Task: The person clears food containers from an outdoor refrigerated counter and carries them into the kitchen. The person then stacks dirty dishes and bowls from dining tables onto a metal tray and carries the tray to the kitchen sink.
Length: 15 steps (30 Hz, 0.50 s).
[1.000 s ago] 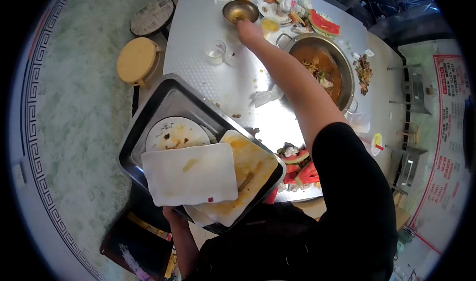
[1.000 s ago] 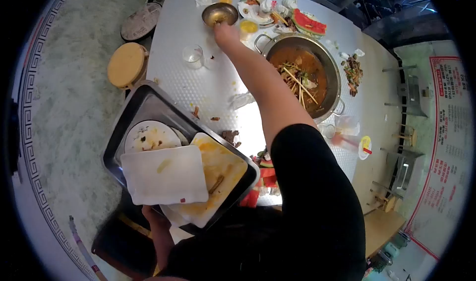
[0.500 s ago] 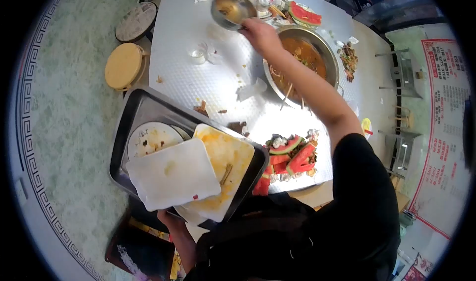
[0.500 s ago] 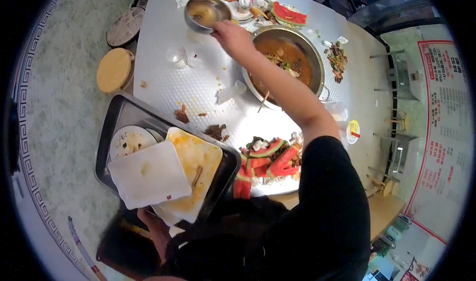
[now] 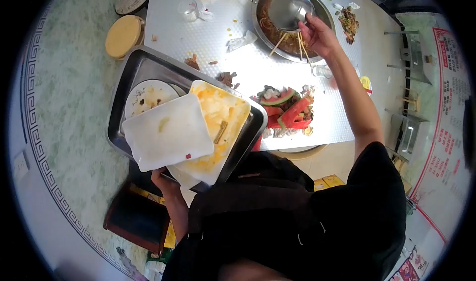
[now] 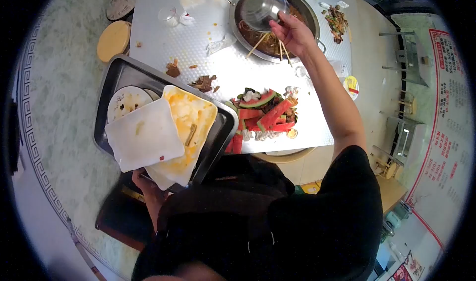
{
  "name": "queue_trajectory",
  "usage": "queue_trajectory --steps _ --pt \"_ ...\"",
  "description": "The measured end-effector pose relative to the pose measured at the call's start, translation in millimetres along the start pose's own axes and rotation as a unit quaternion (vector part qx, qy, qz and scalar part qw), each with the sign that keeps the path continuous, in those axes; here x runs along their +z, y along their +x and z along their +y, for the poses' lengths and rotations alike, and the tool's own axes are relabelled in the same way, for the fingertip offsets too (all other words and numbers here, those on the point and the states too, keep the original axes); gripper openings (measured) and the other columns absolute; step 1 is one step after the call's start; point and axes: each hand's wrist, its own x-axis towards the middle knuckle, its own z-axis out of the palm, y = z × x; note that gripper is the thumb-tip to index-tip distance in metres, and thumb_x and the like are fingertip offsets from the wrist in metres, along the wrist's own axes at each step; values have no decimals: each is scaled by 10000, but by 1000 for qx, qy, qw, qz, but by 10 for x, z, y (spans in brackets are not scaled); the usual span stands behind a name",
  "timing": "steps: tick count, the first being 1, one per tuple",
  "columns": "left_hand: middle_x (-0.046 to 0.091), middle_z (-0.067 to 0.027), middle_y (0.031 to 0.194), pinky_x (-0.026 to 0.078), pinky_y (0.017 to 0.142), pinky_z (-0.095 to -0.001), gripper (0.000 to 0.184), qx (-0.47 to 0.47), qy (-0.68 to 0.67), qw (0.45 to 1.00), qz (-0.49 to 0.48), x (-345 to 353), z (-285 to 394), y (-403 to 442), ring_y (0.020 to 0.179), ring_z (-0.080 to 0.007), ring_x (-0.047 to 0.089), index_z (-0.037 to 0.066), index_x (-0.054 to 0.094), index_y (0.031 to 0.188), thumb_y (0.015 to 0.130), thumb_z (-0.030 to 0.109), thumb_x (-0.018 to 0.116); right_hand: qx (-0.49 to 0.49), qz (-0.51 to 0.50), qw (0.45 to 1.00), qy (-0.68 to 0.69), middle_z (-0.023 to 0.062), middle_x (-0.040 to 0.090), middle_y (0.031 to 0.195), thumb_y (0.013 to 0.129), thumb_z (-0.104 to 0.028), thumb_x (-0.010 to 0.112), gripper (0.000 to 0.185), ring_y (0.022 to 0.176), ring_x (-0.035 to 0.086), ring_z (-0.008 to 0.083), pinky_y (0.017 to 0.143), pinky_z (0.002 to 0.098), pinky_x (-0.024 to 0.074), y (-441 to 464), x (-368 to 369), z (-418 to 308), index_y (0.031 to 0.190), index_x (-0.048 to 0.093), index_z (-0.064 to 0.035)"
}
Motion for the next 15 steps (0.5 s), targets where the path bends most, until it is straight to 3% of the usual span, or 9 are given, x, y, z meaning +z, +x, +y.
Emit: queue_trajectory --steps 3,6,7,8,10,11,13,15 --pt "549 -111 967 418 860 -365 409 -18 -3 998 -59 -93 -33 -34 946 -272 524 -20 508 993 604 72 419 -61 -126 985 -104 83 606 840 838 -147 532 128 657 616 123 583 196 518 -709 611 -134 895 512 -35" --pt "550 -110 973 417 862 -360 406 -46 -13 997 -53 -112 -107 -100 947 -257 528 -15 514 988 601 79 437 -92 -304 914 -253 73 613 778 793 -102 586 142 609 619 163 598 247 514 -1309 1152 23 881 539 -1" --pt "550 -110 973 416 862 -360 406 -42 -15 997 -57 -138 -158 -113 947 -257 528 -15 514 988 601 79 437 -131 -324 854 -386 57 611 762 767 -99 616 146 641 616 146 590 259 507 -1512 1339 103 870 551 -18" --pt "553 -112 967 416 861 -358 398 -41 -9 997 -64 -172 -227 -126 949 -253 530 -18 515 981 603 83 443 -281 -383 758 -447 62 594 729 737 -122 641 169 661 609 173 572 276 487 -1588 1450 286 862 561 -41" --pt "562 -112 938 435 829 -351 369 -23 14 998 -63 -195 -360 -228 913 -250 546 -19 520 954 611 98 453 -409 -423 660 -467 102 537 773 702 -113 632 181 671 551 288 571 346 454 -1791 1607 624 840 531 -55" --pt "562 -112 938 435 829 -351 369 -19 11 998 -67 -151 -403 -350 913 -250 546 -19 520 954 611 98 453 -383 -441 625 -519 100 517 787 711 -116 604 163 679 548 290 563 367 446 -1907 1651 712 829 507 -58" --pt "565 -112 932 453 793 -346 359 14 60 996 -59 -126 -481 -632 882 -256 556 -16 521 948 613 100 461 -373 -438 610 -545 88 504 767 721 -123 581 153 676 550 293 562 375 445 -2170 1704 886 820 490 -50" --pt "566 -116 905 465 754 -338 313 50 108 991 -57 -273 -623 -817 831 -245 562 -11 524 909 625 112 473 -356 -458 550 -601 91 525 892 727 -127 570 178 704 568 293 579 372 456 -2303 1647 1131 881 511 -63"
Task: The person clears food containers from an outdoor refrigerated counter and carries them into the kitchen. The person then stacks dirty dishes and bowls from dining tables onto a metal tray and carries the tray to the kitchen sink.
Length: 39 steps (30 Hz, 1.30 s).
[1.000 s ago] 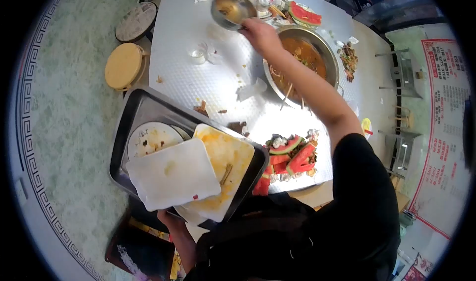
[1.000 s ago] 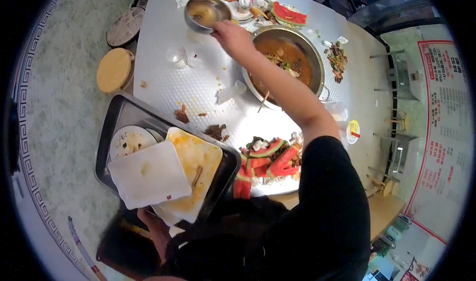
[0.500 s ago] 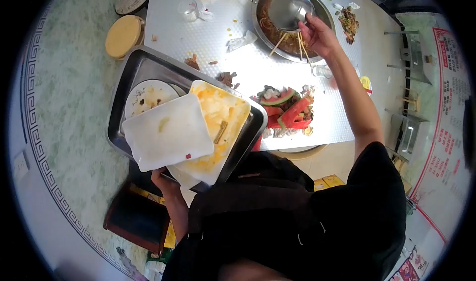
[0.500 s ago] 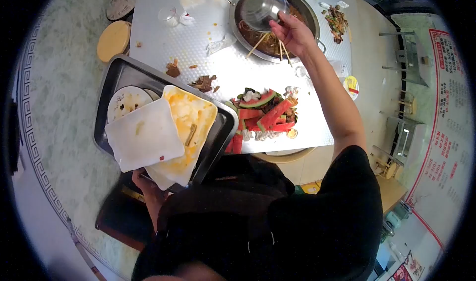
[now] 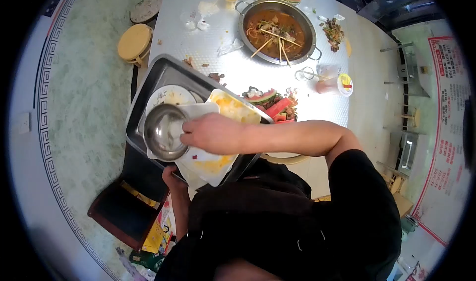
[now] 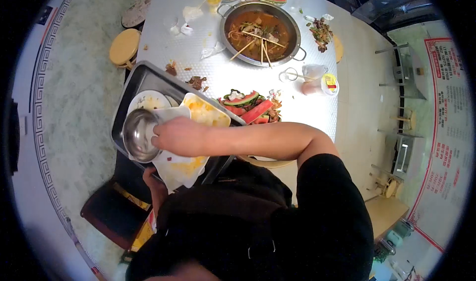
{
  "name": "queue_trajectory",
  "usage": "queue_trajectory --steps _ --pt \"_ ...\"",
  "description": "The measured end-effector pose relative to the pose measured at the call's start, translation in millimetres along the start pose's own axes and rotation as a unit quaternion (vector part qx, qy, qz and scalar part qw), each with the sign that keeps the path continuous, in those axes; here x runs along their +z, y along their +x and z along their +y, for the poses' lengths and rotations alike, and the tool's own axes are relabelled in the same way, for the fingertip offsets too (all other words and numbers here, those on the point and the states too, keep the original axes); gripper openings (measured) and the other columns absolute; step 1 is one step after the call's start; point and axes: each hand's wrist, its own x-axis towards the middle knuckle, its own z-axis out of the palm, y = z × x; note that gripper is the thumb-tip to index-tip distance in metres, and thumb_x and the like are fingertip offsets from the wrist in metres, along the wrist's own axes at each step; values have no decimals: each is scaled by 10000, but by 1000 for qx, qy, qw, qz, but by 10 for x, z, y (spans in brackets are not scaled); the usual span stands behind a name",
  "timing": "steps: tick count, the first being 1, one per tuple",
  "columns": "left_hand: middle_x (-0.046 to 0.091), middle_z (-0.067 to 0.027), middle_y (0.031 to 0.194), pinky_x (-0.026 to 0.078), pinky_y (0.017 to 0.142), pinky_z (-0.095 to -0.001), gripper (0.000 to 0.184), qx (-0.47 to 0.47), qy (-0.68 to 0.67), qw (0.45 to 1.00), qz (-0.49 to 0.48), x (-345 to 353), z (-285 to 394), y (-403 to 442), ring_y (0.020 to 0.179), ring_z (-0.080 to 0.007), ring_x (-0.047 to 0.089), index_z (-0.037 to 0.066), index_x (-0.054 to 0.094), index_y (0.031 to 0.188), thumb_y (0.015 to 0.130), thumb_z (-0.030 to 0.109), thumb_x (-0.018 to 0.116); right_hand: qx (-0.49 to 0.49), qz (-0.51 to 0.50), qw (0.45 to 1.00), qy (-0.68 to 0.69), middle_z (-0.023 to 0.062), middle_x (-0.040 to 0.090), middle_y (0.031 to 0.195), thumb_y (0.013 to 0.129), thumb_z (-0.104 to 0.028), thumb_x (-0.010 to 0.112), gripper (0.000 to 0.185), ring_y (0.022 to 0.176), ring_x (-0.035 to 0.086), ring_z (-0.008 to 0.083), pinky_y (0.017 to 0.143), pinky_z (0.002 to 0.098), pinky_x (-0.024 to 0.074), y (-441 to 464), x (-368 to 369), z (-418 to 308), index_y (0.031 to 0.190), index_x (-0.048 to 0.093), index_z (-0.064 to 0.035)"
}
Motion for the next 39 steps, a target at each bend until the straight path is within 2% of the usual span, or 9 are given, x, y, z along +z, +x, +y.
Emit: queue_trajectory --steps 2,4,7,11,18,19,26,28,39 --pt "566 -121 880 471 727 -331 273 26 32 999 1 -208 -262 -100 792 -232 565 -6 527 873 637 122 483 -8 10 999 31 99 513 969 724 -112 572 216 737 572 290 606 364 462 -101 -29 -95 929 517 -71" --pt "562 -124 815 463 693 -324 184 326 409 852 30 -429 -468 -167 749 -196 552 5 510 768 660 153 499 -2 20 997 69 107 500 1046 722 -98 574 260 769 577 288 634 356 469 -234 -78 -182 976 523 -80" --pt "552 -114 777 444 658 -301 163 239 269 932 44 -714 -506 -325 707 -173 526 25 496 728 664 173 510 -56 125 973 184 106 503 1068 742 -64 571 301 852 563 255 728 324 463 -495 -181 -80 1039 528 -87" --pt "545 -106 767 441 650 -302 147 82 44 983 158 -702 -412 -550 693 -162 521 23 502 701 664 165 508 273 255 910 178 93 573 928 736 -56 589 263 818 579 183 712 297 483 -1147 -253 500 998 567 -61" --pt "540 -99 860 463 707 -344 335 365 470 791 143 -1223 -352 -860 762 -262 547 -22 523 889 641 185 437 455 283 832 -144 232 469 1104 605 -209 720 656 1010 481 360 868 397 403 -2408 36 1966 1173 427 -64" --pt "543 -104 867 464 715 -339 329 234 205 935 172 -1047 -201 -919 758 -260 549 -19 524 895 655 186 433 478 270 822 -155 259 435 1140 586 -262 736 750 1036 458 389 888 410 390 -2386 82 2094 1218 385 -63" --pt "567 -163 949 448 782 -347 391 168 139 934 281 -795 -92 -987 867 -274 554 -51 558 933 644 178 429 541 283 777 -151 256 430 1071 605 -244 728 634 957 485 397 820 413 428 -2502 340 2808 1132 423 -66" --pt "582 -159 898 462 741 -319 325 46 -198 956 213 -547 68 -1009 803 -245 568 -63 565 861 656 148 427 559 225 784 -146 242 475 997 629 -174 679 478 908 504 379 776 405 434 -2506 261 2654 1036 455 -58" --pt "577 -150 921 454 756 -314 367 59 -141 926 345 -886 174 -889 858 -236 554 -56 558 915 647 149 415 324 126 934 -85 215 551 989 627 -231 705 830 851 551 365 747 406 449 -162 -222 2031 1318 248 -185"
